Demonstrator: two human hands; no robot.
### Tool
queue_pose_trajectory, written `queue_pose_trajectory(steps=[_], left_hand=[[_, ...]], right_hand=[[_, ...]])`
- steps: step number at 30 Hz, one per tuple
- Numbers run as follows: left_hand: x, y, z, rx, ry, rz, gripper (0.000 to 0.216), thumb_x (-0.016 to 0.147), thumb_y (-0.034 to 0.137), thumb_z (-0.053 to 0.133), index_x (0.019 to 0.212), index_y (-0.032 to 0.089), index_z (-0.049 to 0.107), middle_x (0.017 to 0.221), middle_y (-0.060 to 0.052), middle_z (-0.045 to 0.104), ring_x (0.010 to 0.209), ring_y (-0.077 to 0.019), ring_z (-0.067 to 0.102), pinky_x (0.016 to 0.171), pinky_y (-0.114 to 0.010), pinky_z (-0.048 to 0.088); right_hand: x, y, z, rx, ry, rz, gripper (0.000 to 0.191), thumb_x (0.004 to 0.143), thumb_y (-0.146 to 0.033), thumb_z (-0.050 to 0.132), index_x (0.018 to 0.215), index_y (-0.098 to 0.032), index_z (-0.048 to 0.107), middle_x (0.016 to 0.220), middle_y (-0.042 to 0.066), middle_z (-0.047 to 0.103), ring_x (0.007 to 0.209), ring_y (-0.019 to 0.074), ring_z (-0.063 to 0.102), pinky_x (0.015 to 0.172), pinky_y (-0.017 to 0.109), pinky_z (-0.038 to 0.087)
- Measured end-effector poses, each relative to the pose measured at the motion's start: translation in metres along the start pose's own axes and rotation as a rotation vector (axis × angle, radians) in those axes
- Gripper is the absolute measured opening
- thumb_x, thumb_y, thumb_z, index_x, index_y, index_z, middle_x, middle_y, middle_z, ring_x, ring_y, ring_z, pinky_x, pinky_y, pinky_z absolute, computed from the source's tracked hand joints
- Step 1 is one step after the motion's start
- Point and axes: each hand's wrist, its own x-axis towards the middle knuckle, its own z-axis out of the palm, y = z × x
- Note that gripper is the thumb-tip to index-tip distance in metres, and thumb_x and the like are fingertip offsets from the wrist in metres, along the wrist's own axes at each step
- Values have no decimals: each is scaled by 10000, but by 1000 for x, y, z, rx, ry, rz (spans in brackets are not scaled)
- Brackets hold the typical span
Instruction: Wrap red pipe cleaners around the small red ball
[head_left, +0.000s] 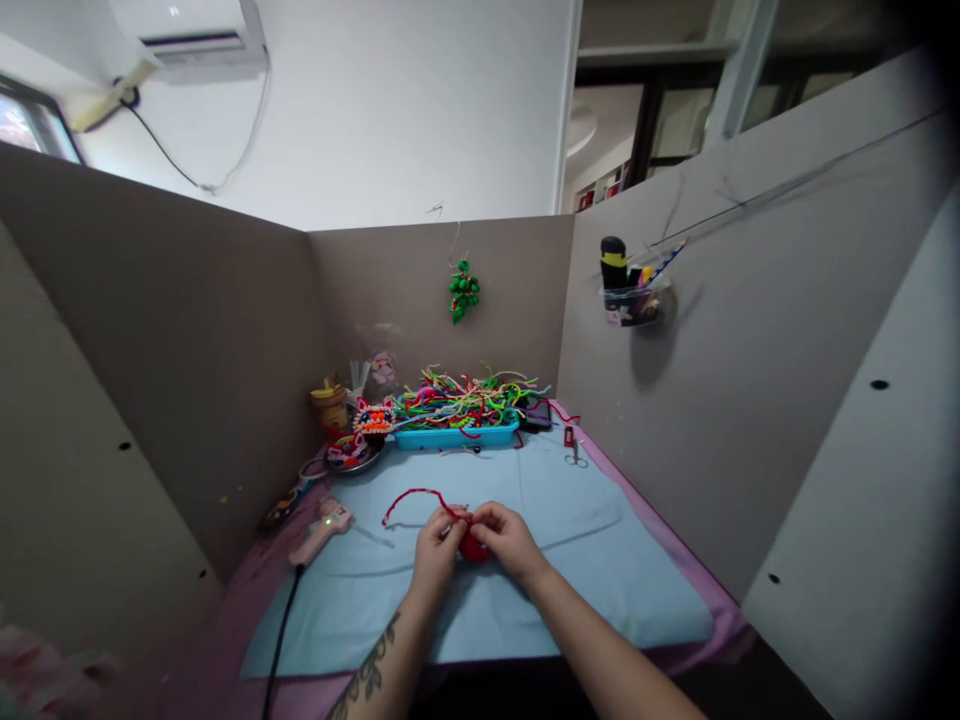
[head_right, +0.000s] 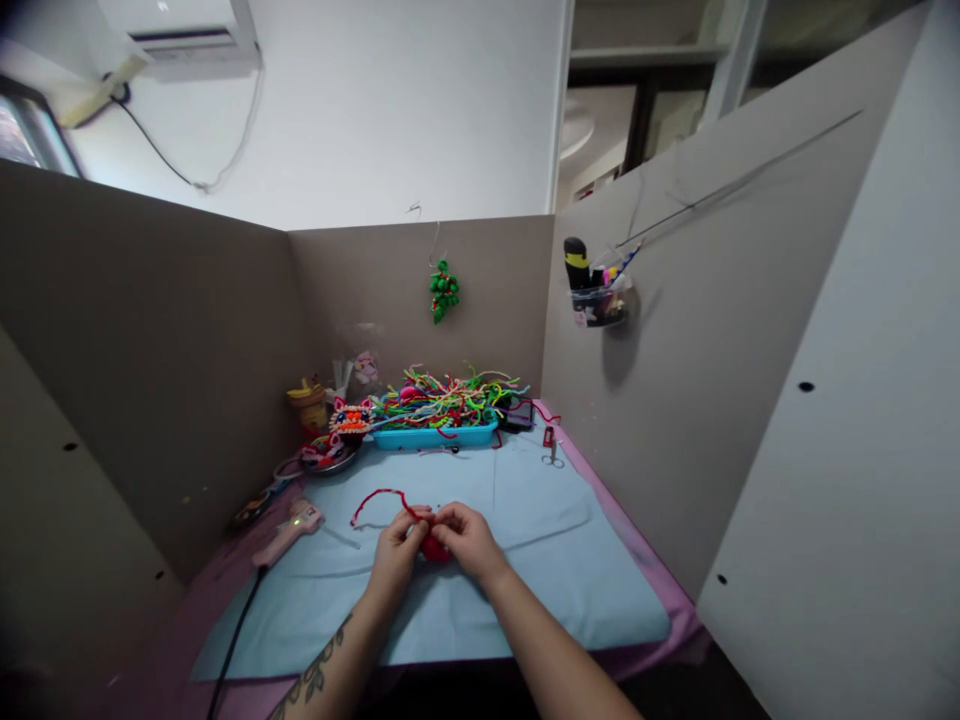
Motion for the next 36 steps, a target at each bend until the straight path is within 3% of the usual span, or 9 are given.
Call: queue_pose_trajectory(steps=[7,11,14,17,21,23,29,36], left_hand=[[0,-7,0,23,-42,9,217,734,368,676,842,204,768,980,-118,717,977,-281,626,949,-454,439],[-2,-6,2,15,-65,-27,231,741,358,678,873,184,754,1076,-139,686,1079,-291,588,985,-451,417],[-2,-9,6,-124,4,-97,418,703,353,728,1089,206,667,1289,-144,565,1211,-291,508,976,-418,431],[-2,-15,10,-286,2,-205,659,675,373,765,1270,254,506,1400,-157,455,1162,-267,550,930,-400,461],[-2,-18,17,-450,-125,-385,938,637,376,807,1416,262,298,1230,-159,602,966,-230,646,860,-390,485],[-2,-17,18,-526,-130,-418,1002,602,353,834,1426,253,272,1119,-131,667,930,-227,659,862,-389,483],[2,-4,7,-614,28,-432,823,634,318,817,1323,210,379,998,-107,707,879,-218,686,856,-386,504],[4,2,5,-642,24,-447,566,651,330,805,1135,175,557,1123,-129,678,945,-247,674,851,-407,529]], right_hand=[[2,-1,0,-24,78,-44,217,666,-327,746,707,-194,580,608,-39,575,559,114,492,559,245,377],[4,1,-1,44,100,-42,267,640,-324,769,714,-198,545,598,-52,551,541,102,472,542,230,361],[8,3,-6,202,208,-16,349,603,-347,799,775,-217,524,603,-60,551,520,108,490,525,230,379],[12,2,-13,442,314,32,445,556,-342,829,862,-239,523,685,-43,616,568,137,568,570,263,447],[14,2,-19,569,278,56,435,550,-338,837,878,-220,577,836,14,692,712,179,646,715,334,494],[13,2,-17,542,238,71,430,550,-324,841,891,-209,606,877,29,703,754,188,655,742,339,492],[11,1,-10,425,179,89,443,560,-299,842,934,-226,616,791,-4,686,721,163,631,693,296,478],[10,6,-12,259,222,29,418,596,-369,808,947,-216,639,874,16,678,751,162,598,727,296,464]])
